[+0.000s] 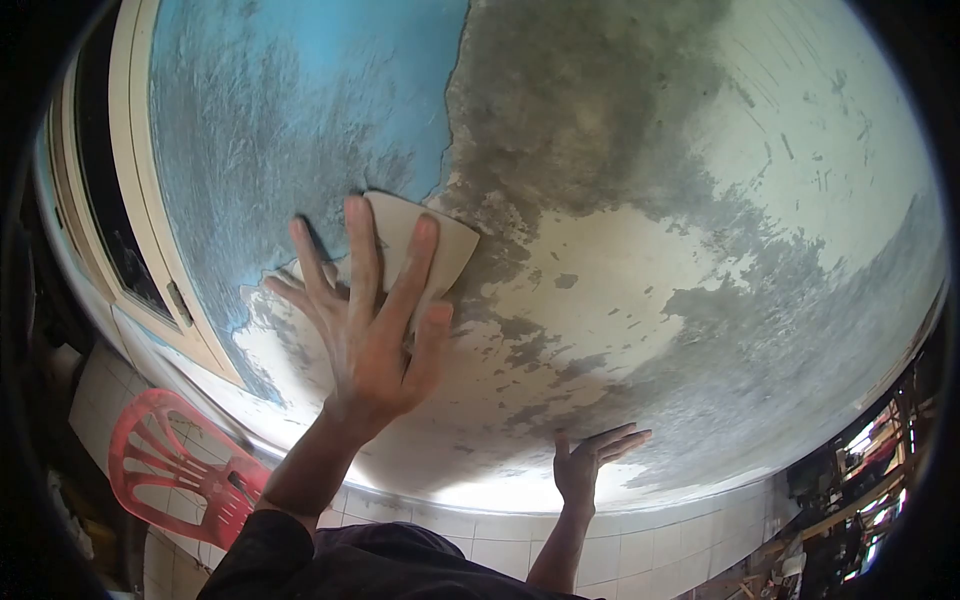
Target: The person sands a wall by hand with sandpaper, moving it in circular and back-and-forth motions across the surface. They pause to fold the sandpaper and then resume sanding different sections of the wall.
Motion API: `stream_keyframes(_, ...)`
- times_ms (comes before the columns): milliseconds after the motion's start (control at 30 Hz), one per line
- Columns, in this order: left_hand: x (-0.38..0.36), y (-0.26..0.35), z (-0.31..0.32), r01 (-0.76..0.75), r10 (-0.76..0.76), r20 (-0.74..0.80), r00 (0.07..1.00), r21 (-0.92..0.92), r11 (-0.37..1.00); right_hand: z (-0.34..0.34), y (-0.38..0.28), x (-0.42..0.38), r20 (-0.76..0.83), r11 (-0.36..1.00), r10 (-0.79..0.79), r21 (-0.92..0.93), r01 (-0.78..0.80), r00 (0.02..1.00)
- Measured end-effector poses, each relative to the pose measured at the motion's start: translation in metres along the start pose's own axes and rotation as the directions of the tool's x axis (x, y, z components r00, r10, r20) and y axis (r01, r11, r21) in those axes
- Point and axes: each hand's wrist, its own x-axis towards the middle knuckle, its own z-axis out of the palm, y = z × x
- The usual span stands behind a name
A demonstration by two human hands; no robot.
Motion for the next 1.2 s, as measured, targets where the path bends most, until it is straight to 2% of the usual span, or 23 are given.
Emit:
stream_keyframes(100,0.018,0.008,-0.009,0.015,-0.015,0.042,0.999,-0.01,1.0,0.001,0.008,0.002,-0.014,0.998,-0.044,-0.051,0.044,0.999)
stream_keyframes(300,-0.01,-0.001,-0.003,0.025,-0.025,0.061,0.998,0.0,1.0,0.002,0.008,0.0,-0.025,0.997,-0.05,-0.063,0.048,0.998)
stream_keyframes(433,0.016,0.002,-0.007,0.007,-0.007,0.057,0.998,0.012,1.0,0.005,0.008,0.001,-0.04,0.996,-0.058,-0.076,0.054,0.998)
stream_keyframes(567,0.023,0.006,-0.005,0.034,-0.034,0.039,0.999,-0.009,0.999,0.002,0.002,-0.001,-0.025,0.997,-0.022,-0.072,0.02,0.999)
stream_keyframes(600,0.013,-0.001,0.002,-0.015,0.016,-0.03,0.999,0.022,1.0,0.0,0.0,-0.001,-0.022,0.998,-0.01,-0.059,0.009,1.0)
stream_keyframes(700,-0.005,-0.004,0.004,-0.003,0.002,-0.008,1.0,-0.043,0.999,0.007,0.011,0.0,-0.072,0.992,-0.091,-0.094,0.084,0.993)
stream_keyframes(733,0.002,-0.004,0.007,-0.029,0.029,-0.039,0.999,0.002,1.0,0.009,0.011,-0.002,-0.07,0.994,-0.076,-0.082,0.071,0.995)
stream_keyframes(833,0.025,0.005,-0.01,0.004,-0.005,0.054,0.999,0.015,1.0,0.006,0.011,0.0,-0.065,0.994,-0.073,-0.08,0.068,0.995)
stream_keyframes(967,0.0,-0.004,0.003,-0.024,0.024,-0.002,1.0,-0.025,0.999,0.005,0.008,-0.001,-0.076,0.995,-0.071,-0.078,0.065,0.995)
stream_keyframes(1000,-0.008,-0.001,0.001,0.014,-0.012,0.04,0.999,-0.028,1.0,0.006,0.006,-0.001,-0.074,0.996,-0.061,-0.068,0.056,0.995)
stream_keyframes(1100,0.003,-0.004,0.001,-0.041,0.041,-0.015,0.999,-0.013,0.999,0.008,0.009,-0.001,-0.085,0.995,-0.078,-0.075,0.071,0.993)
stream_keyframes(1200,0.022,0.002,-0.011,-0.016,0.016,0.05,0.999,-0.002,1.0,0.007,0.008,0.0,-0.082,0.996,-0.08,-0.057,0.075,0.993)
